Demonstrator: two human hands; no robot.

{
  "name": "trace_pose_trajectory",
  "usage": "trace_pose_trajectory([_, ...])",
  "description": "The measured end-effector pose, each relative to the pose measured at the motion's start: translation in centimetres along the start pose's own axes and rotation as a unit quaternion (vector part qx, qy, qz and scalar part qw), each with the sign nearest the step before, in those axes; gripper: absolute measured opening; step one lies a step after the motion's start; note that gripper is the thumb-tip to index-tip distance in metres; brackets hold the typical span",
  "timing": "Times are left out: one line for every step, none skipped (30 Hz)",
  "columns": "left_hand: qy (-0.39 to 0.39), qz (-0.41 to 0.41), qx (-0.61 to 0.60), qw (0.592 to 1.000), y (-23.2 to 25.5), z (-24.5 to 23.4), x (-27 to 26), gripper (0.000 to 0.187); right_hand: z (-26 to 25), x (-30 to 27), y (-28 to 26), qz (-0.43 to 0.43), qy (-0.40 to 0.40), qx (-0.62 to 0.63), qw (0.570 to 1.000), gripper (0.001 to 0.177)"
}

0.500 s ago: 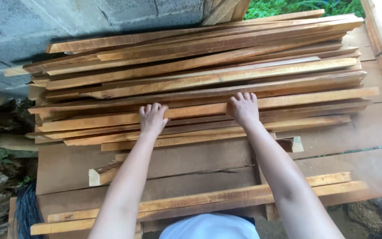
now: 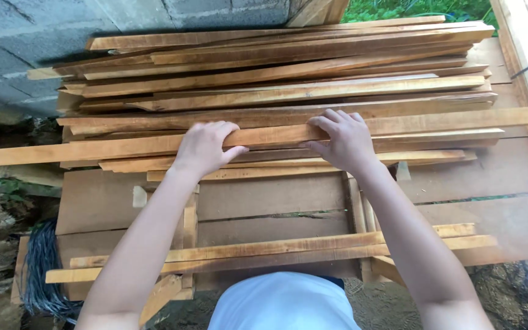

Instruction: Organizing and bundling wooden planks with wire ties in a workshop.

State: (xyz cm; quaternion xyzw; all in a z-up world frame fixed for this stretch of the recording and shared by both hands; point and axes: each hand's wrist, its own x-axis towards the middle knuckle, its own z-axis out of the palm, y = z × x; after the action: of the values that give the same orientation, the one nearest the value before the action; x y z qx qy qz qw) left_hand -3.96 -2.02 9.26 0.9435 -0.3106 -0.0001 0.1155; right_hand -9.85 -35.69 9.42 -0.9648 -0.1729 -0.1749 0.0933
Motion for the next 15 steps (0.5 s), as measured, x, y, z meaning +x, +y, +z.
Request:
trace_pose_trajectory([-0.024, -0.009, -0.035, 0.999, 0.7, -0.7, -0.9, 0.047, -1.1, -0.4, -0.7, 0.016, -0.032, 0.035, 0.999, 0.051])
trace_pose_trajectory([-0.05, -0.016, -0.07, 0.996, 1.4, -1.4, -1.6, 0.044, -2.2, -0.7, -1.4, 0.034, -0.064, 0.069, 0.995, 0.048])
trace_pose_trajectory([-0.05, -0.014, -0.07, 0.996, 2.6, -2.7, -2.6, 0.044, -2.9, -1.5, -1.9, 0.036, -0.063, 0.068, 0.995, 0.048])
trace_pose_trajectory([-0.101, -0.043, -0.098, 0.989, 3.8, -3.8, -3.6, 0.045, -3.5, -2.4, -2.4, 0.064, -0.119, 0.105, 0.985, 0.047])
trace_pose_trajectory([-0.151, -0.071, -0.126, 0.978, 5.0, -4.9, -4.6, 0.045, -4.0, -3.2, -3.0, 0.092, -0.174, 0.141, 0.97, 0.047])
trace_pose_trajectory([-0.152, -0.072, -0.126, 0.978, 5.4, -4.4, -5.4, 0.045, -4.7, -4.0, -3.9, 0.091, -0.175, 0.143, 0.97, 0.047])
trace_pose_trajectory([-0.203, -0.095, -0.163, 0.961, 5.8, -4.0, -6.2, 0.043, -5.4, -4.7, -4.9, 0.146, -0.24, 0.16, 0.946, 0.046])
trace_pose_trajectory([-0.249, -0.118, -0.197, 0.941, 6.1, -3.7, -6.8, 0.042, -6.1, -5.1, -5.7, 0.198, -0.301, 0.175, 0.916, 0.044])
trace_pose_trajectory([-0.247, -0.119, -0.196, 0.941, 6.3, -3.5, -7.3, 0.042, -5.7, -5.7, -5.8, 0.196, -0.299, 0.175, 0.917, 0.044])
trace_pose_trajectory([-0.269, -0.135, -0.191, 0.934, 6.6, -3.1, -8.0, 0.043, -5.4, -6.4, -5.9, 0.216, -0.326, 0.188, 0.901, 0.047])
trace_pose_trajectory([-0.291, -0.151, -0.186, 0.926, 6.9, -2.8, -8.6, 0.045, -5.0, -7.2, -6.1, 0.236, -0.352, 0.2, 0.883, 0.05])
trace_pose_trajectory([-0.292, -0.15, -0.186, 0.926, 6.7, -0.3, -9.0, 0.045, -3.8, -7.9, -6.0, 0.236, -0.352, 0.2, 0.883, 0.05])
trace_pose_trajectory([-0.295, -0.145, -0.182, 0.927, 6.4, 2.2, -9.4, 0.045, -2.5, -8.7, -5.9, 0.239, -0.369, 0.203, 0.875, 0.049])
trace_pose_trajectory([-0.298, -0.141, -0.178, 0.927, 6.0, 4.4, -9.8, 0.045, -1.3, -9.1, -5.8, 0.24, -0.385, 0.205, 0.867, 0.049])
trace_pose_trajectory([-0.296, -0.143, -0.177, 0.928, 5.8, 4.9, -9.2, 0.045, -0.1, -9.2, -5.3, 0.239, -0.384, 0.206, 0.868, 0.049])
